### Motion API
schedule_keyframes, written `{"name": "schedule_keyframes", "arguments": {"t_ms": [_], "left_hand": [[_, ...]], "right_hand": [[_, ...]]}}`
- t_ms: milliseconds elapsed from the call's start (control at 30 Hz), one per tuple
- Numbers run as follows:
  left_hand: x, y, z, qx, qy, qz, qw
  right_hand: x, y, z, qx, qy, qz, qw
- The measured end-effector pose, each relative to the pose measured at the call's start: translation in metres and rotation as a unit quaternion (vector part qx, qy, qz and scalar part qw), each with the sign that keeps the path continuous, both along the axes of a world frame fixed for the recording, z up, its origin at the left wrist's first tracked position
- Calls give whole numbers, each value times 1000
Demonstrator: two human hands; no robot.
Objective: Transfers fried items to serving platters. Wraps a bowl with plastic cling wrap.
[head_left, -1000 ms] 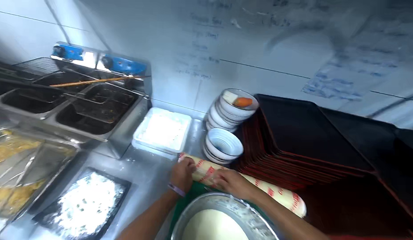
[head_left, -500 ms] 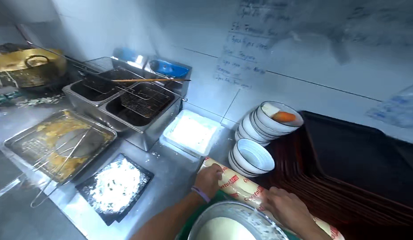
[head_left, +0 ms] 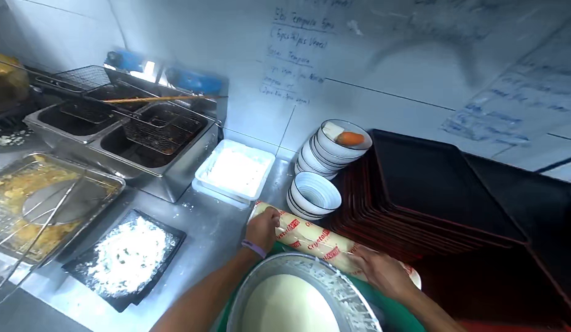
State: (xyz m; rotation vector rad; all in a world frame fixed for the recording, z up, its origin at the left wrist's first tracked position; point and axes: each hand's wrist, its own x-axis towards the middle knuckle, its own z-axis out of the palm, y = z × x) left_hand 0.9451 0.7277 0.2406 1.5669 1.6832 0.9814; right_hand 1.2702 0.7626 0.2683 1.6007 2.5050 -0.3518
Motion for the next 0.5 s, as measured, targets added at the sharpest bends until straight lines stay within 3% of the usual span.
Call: {"name": "schedule_keyframes", "arguments": {"t_ms": [67,100,267,300,400,433,500], "left_hand": [[0,-1,1,6,9,6,1000],[0,-1,0,16,8,8,1000],[0,-1,-2,40,-1,27,999],[0,-1,-2,40,0,33,999],[0,0,1,30,10,40,999],[0,0,2,28,13,41,999],[-1,1,1,31,16,41,999]], "right_hand": [[2,-3,2,-57,8,-22,998],[5,-6,0,-41,2,-13,999],[28,-13,-12,155,-89,75,981],[32,-15,-12,146,-95,67,983],[37,-21,-4,-25,-48,-21,998],[41,-23,-6,-45,-17,-36,998],[51,-28,-14,7,16,-16,1000]]}}
